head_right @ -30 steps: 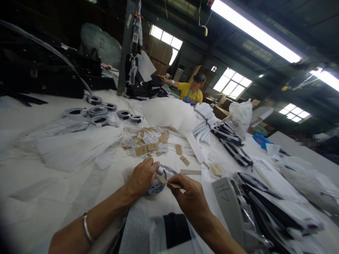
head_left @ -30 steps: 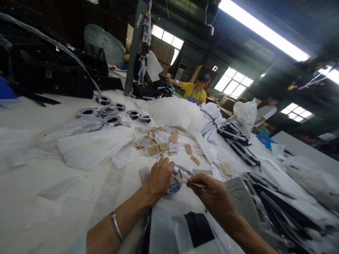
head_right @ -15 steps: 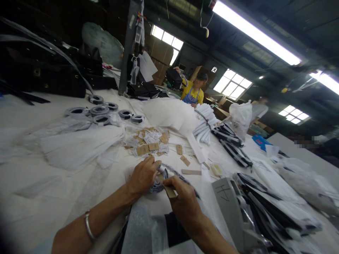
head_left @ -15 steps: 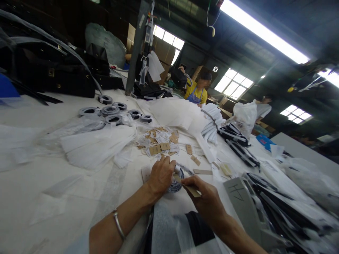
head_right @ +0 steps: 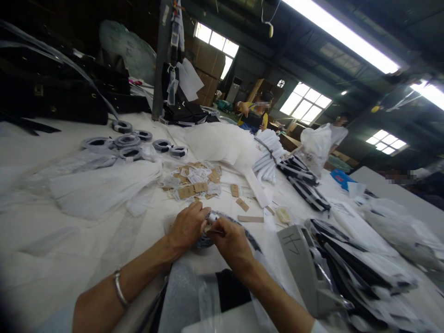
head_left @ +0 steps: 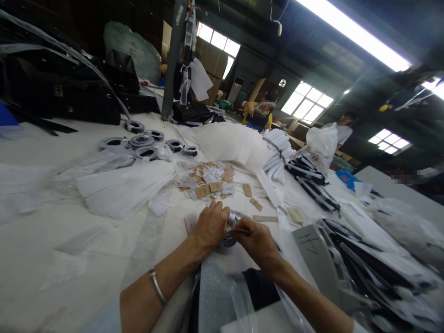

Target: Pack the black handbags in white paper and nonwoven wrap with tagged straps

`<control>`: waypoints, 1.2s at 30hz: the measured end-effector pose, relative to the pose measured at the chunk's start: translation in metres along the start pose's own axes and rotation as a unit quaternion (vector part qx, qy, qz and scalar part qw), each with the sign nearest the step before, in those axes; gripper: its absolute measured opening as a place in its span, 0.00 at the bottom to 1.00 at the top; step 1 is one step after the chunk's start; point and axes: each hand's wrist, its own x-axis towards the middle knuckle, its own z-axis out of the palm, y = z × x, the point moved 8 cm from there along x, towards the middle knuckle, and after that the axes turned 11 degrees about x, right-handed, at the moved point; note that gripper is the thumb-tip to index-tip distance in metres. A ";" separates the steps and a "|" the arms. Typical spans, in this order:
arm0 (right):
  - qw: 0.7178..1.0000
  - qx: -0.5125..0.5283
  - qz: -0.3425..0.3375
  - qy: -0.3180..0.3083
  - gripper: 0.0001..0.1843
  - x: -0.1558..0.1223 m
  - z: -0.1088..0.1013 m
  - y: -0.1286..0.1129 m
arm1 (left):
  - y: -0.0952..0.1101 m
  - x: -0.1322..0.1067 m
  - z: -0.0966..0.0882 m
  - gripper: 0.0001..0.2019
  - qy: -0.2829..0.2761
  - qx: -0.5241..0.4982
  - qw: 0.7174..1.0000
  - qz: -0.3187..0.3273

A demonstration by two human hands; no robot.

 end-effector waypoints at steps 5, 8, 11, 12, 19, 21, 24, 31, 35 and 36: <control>0.992 0.087 0.091 -0.019 0.02 0.001 0.009 0.016 | 0.008 0.001 0.008 0.09 -0.035 0.012 0.999 0.012; 0.982 0.162 0.101 -0.015 0.04 -0.001 0.011 0.015 | 0.011 0.002 0.007 0.09 -0.047 0.017 0.999 0.010; 0.959 0.253 0.123 -0.013 0.06 -0.002 0.015 0.012 | 0.011 0.003 0.007 0.08 -0.054 0.017 0.998 0.011; 0.951 0.280 0.128 -0.014 0.07 -0.003 0.016 0.010 | 0.011 0.003 0.008 0.08 -0.056 0.017 0.998 0.010; 0.949 0.290 0.125 -0.023 0.11 -0.008 0.013 0.003 | 0.008 0.002 0.009 0.09 -0.054 0.018 0.998 0.008; 0.959 0.261 0.103 -0.027 0.10 -0.008 0.011 -0.002 | 0.008 0.002 0.010 0.09 -0.054 0.019 0.998 0.009; 0.971 0.227 0.072 -0.030 0.10 -0.009 0.009 -0.008 | 0.007 0.003 0.011 0.08 -0.055 0.018 0.998 0.012; 0.967 0.241 0.074 -0.021 0.14 -0.011 0.011 -0.003 | 0.005 0.002 0.013 0.07 -0.055 0.016 0.998 0.015; 0.973 0.223 0.064 -0.009 0.13 -0.008 0.012 -0.001 | 0.005 0.001 0.013 0.08 -0.060 0.015 0.998 0.017; 0.974 0.217 0.060 -0.004 0.12 -0.007 0.012 -0.001 | 0.006 0.001 0.013 0.08 -0.062 0.015 0.998 0.017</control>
